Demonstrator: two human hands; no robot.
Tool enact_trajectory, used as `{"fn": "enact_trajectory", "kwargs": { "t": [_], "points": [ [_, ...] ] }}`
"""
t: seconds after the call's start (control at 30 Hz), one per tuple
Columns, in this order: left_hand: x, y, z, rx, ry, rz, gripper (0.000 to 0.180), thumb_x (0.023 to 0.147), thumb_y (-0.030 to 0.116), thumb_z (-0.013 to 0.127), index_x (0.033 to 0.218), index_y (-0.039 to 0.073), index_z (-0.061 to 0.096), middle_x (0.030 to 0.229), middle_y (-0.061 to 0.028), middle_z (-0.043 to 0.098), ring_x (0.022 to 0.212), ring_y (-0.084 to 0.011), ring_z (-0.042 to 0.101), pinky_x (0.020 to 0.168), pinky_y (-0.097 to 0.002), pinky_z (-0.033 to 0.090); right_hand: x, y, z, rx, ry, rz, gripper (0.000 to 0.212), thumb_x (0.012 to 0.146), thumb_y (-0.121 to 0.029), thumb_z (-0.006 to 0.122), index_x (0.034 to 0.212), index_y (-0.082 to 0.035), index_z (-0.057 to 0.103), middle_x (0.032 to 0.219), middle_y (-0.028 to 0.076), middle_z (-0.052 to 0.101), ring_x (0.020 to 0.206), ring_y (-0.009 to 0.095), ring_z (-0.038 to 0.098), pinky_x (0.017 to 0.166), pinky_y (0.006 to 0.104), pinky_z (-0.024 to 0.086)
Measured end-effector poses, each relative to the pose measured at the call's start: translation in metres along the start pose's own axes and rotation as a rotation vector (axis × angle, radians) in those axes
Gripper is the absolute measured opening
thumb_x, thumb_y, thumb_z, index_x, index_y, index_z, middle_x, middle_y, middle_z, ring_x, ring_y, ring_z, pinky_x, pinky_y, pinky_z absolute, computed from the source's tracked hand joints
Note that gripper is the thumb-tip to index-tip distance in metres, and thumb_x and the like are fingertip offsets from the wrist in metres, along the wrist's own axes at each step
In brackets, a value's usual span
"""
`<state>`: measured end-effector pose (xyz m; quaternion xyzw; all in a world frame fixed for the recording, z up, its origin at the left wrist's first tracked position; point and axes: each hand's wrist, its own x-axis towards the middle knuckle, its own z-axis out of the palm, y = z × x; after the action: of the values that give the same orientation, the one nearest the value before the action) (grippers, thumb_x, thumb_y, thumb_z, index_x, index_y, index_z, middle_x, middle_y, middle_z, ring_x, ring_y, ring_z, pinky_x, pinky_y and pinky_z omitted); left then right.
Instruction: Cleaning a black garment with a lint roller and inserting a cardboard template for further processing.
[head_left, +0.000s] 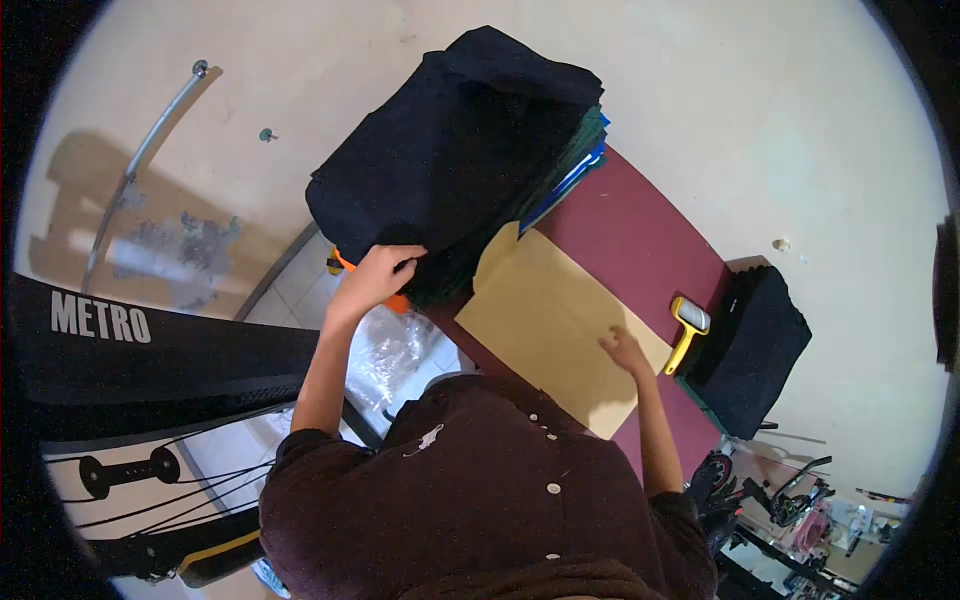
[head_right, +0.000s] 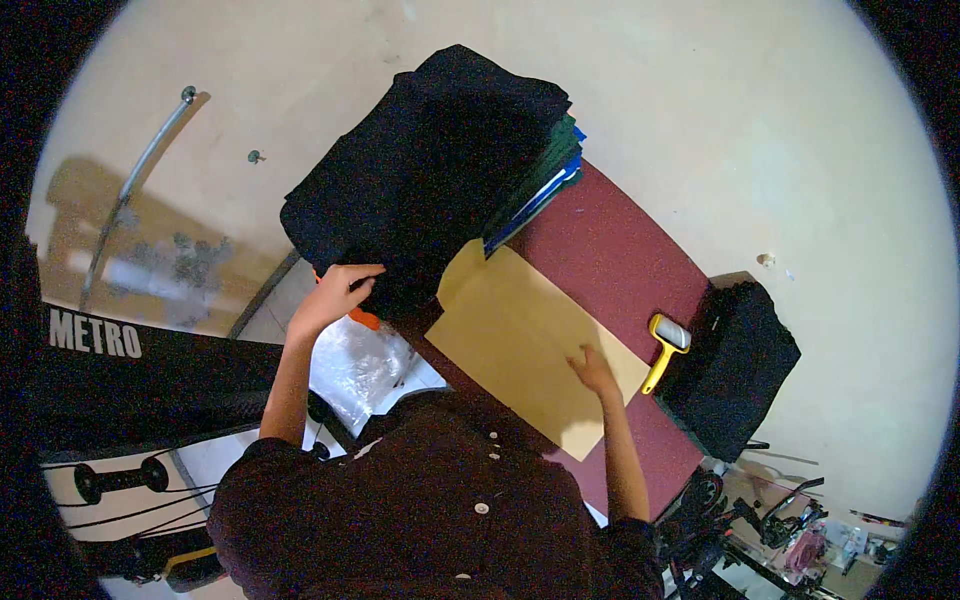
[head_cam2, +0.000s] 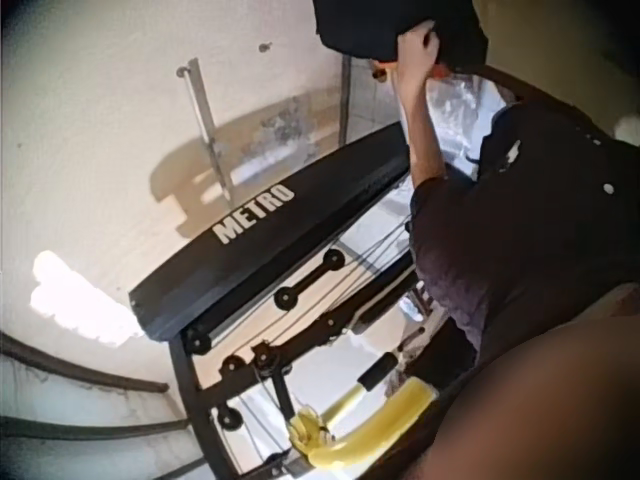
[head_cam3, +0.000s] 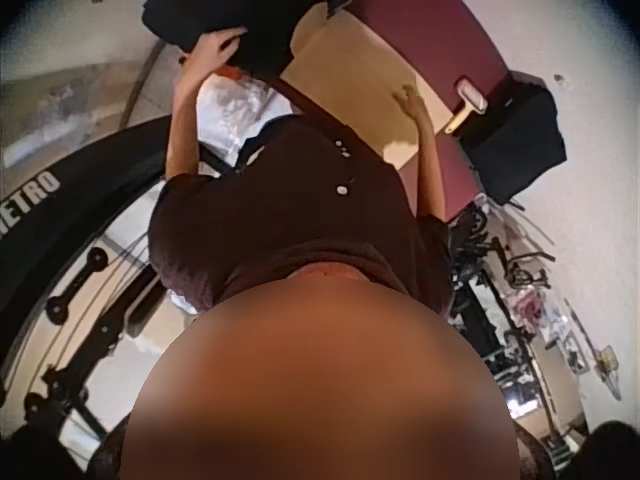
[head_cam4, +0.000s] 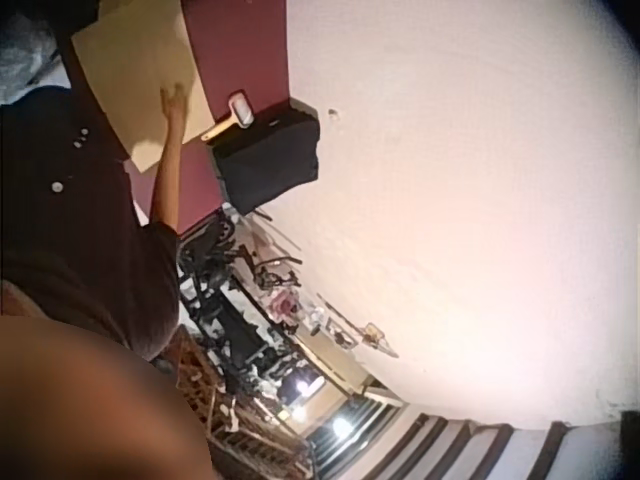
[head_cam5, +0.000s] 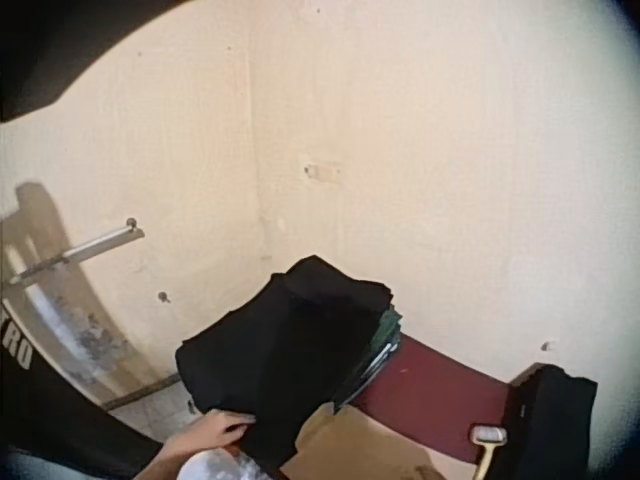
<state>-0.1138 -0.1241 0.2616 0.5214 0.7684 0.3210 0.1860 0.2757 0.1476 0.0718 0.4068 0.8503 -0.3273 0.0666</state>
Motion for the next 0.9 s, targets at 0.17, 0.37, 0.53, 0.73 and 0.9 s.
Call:
{"fn": "enact_trajectory", "kwargs": {
  "t": [0.17, 0.37, 0.53, 0.73, 0.9],
  "points": [
    [0.008, 0.032, -0.046, 0.2, 0.306, 0.09, 0.019, 0.084, 0.006, 0.05, 0.1, 0.001, 0.06, 0.098, -0.0182, 0.062, 0.089, -0.0353, 0.059, 0.077, -0.038, 0.048, 0.056, -0.18, -0.056, 0.827, -0.436, -0.271, 0.046, 0.09, -0.035, 0.053, 0.12, 0.0, 0.048, 0.109, 0.014, 0.059, 0.101, 0.022, 0.057, 0.085, 0.0335, 0.046],
    [-0.006, 0.068, -0.099, 0.297, 0.41, 0.183, 0.018, 0.084, 0.003, 0.049, 0.099, 0.001, 0.059, 0.099, -0.0159, 0.062, 0.09, -0.0339, 0.059, 0.077, -0.0378, 0.048, 0.162, -0.334, -0.093, 1.781, -0.611, -0.262, 0.045, 0.089, -0.033, 0.054, 0.122, -0.005, 0.044, 0.122, 0.017, 0.048, 0.115, 0.032, 0.045, 0.094, 0.0489, 0.039],
    [-0.016, 0.089, -0.142, 0.267, 0.618, 0.228, 0.021, 0.081, -0.004, 0.049, 0.098, 0.001, 0.06, 0.095, -0.0147, 0.062, 0.087, -0.0302, 0.062, 0.076, -0.0341, 0.049, 0.276, -0.306, -0.138, 1.891, -0.127, 0.052, 0.021, 0.084, -0.008, 0.05, 0.103, 0.0, 0.049, 0.1, 0.016, 0.059, 0.096, 0.031, 0.057, 0.089, 0.0449, 0.046],
    [-0.043, 0.1, -0.179, 0.217, 1.224, 0.441, 0.017, 0.089, -0.003, 0.044, 0.097, -0.002, 0.059, 0.092, -0.0105, 0.063, 0.084, -0.0162, 0.059, 0.074, -0.0269, 0.047, 0.192, -0.286, -0.201, 1.958, -0.174, -0.251, 0.021, 0.09, -0.004, 0.04, 0.104, 0.009, 0.047, 0.095, 0.024, 0.06, 0.088, 0.029, 0.06, 0.084, 0.0395, 0.051],
    [-0.061, 0.118, -0.19, -0.11, 1.472, 0.52, 0.017, 0.089, -0.001, 0.042, 0.098, -0.003, 0.056, 0.093, -0.0156, 0.059, 0.082, -0.0204, 0.056, 0.078, -0.0292, 0.047, -0.004, -0.237, -0.264, 1.549, 0.266, -0.28, 0.018, 0.089, -0.008, 0.047, 0.1, 0.006, 0.05, 0.082, 0.015, 0.063, 0.068, 0.02, 0.064, 0.069, 0.0288, 0.057]
  ]
}}
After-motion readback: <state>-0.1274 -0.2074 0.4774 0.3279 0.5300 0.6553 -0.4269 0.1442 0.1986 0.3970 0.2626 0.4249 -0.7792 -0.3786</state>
